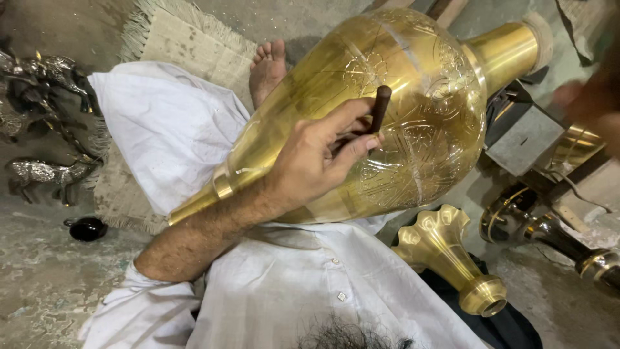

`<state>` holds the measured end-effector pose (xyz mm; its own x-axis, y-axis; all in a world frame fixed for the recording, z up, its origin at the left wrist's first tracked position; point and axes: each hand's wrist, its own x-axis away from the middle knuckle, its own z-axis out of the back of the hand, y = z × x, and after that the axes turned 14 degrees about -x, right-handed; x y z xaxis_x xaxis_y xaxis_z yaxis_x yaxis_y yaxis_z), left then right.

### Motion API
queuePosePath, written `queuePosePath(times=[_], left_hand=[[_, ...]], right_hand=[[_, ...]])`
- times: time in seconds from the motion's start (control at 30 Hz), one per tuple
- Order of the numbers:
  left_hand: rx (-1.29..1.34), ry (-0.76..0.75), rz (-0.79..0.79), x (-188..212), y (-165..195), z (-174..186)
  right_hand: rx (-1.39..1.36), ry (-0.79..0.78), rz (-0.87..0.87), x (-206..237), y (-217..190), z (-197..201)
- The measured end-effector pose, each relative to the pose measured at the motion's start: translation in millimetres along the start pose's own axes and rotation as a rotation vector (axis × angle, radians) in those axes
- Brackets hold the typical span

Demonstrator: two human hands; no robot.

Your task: The person sits on the workshop floor with a large brass vase on their lap and engraves decorative patterns into its surface. They hold a chisel against the brass with one hand and strike it with a wooden mallet held in the other hand, repositioning the chisel repeatedly to work different areas of the pattern.

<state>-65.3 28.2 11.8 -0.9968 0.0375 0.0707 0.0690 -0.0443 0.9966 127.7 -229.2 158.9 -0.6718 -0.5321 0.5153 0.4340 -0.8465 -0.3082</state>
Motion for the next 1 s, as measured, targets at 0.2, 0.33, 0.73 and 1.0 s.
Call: queuePosePath(times=[0.2, 0.33, 0.73, 1.0], left_hand=[[0.057, 0.144, 0.023, 14.0, 1.4, -12.1], [0.112, 0.202, 0.119, 20.9, 1.0, -21.3], [0.361, 0.344, 0.143, 32.8, -1.9, -40.1], [0.290, 0.343, 0.102, 37.8, -4.8, -43.2]], right_hand=[[0.096, -0.039, 0.065, -14.2, -17.5, 8.8], [0.174, -0.048, 0.104, -22.0, -31.9, 13.2], [0.703, -0.061, 0.268, -43.0, -91.9, 11.2], [0.513, -0.158, 0.226, -47.8, -140.6, 20.8]])
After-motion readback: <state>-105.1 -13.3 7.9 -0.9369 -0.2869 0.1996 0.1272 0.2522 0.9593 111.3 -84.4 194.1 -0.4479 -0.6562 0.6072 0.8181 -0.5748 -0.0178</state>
